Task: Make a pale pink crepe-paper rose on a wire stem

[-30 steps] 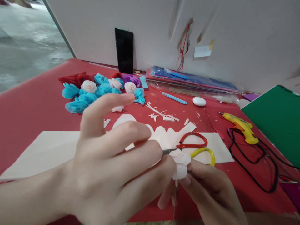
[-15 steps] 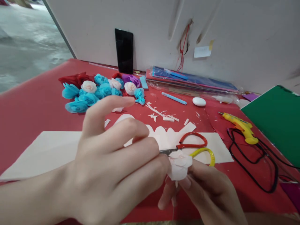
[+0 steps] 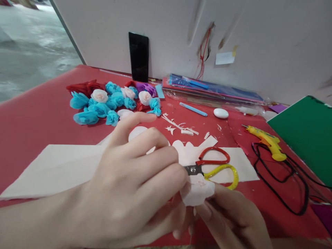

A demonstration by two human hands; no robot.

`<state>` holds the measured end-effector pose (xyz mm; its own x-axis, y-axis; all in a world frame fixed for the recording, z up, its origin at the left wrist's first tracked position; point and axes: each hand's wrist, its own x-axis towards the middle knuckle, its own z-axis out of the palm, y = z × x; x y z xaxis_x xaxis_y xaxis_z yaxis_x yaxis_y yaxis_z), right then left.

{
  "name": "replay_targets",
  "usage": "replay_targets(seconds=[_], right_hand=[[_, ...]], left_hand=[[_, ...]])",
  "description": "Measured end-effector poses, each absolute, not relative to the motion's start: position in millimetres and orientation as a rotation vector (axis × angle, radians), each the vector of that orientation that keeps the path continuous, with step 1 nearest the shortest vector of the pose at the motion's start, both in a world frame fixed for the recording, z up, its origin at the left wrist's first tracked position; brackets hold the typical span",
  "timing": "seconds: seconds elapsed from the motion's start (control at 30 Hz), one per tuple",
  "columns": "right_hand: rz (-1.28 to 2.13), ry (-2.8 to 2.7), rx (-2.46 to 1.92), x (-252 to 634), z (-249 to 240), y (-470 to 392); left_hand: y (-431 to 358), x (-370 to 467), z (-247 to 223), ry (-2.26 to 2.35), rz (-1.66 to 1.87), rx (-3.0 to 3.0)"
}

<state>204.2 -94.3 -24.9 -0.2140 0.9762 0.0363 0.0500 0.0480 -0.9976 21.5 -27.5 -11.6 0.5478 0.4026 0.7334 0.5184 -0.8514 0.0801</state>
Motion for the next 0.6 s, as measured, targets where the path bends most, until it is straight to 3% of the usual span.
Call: replay_targets(seconds=[0.6], right_hand=[[1.382,-1.414,-1.095,203.6,-24.4,-93.2]], left_hand=[[-23.7,22.8,-14.4,-0.733,-1.207,-2.501]])
